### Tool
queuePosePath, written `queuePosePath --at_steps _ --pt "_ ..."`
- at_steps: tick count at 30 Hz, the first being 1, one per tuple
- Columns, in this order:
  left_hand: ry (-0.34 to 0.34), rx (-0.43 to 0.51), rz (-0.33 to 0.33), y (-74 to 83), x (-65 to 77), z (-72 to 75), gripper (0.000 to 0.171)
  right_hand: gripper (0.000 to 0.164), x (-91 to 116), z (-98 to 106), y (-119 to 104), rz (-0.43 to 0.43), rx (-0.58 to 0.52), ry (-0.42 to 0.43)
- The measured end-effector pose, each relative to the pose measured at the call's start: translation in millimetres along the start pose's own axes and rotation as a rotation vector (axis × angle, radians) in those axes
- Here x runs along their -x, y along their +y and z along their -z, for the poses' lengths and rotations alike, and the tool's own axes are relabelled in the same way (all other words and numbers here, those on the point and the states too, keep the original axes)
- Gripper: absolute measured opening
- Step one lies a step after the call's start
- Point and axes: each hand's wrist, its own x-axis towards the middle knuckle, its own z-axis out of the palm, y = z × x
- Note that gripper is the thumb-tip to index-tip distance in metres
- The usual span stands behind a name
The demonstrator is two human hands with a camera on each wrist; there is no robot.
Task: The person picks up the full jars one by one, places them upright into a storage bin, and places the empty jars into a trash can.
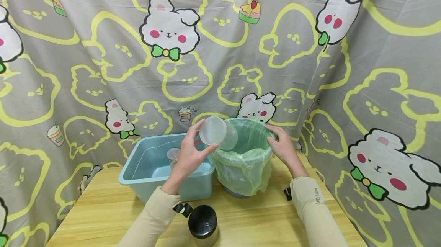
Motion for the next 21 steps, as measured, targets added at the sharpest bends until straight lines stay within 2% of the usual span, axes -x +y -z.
queuePosePath --at_steps 4,21 --pt "-0.017 0.000 0.009 -5.1 -0.9 -5.9 0.085 0.051 0 0 0 -0.002 -0.001 -0.001" --pt "-0.042 -0.137 0.017 -18.4 0.1 -25.5 0.087 0.051 1 0 0 -0.012 -0.013 0.002"
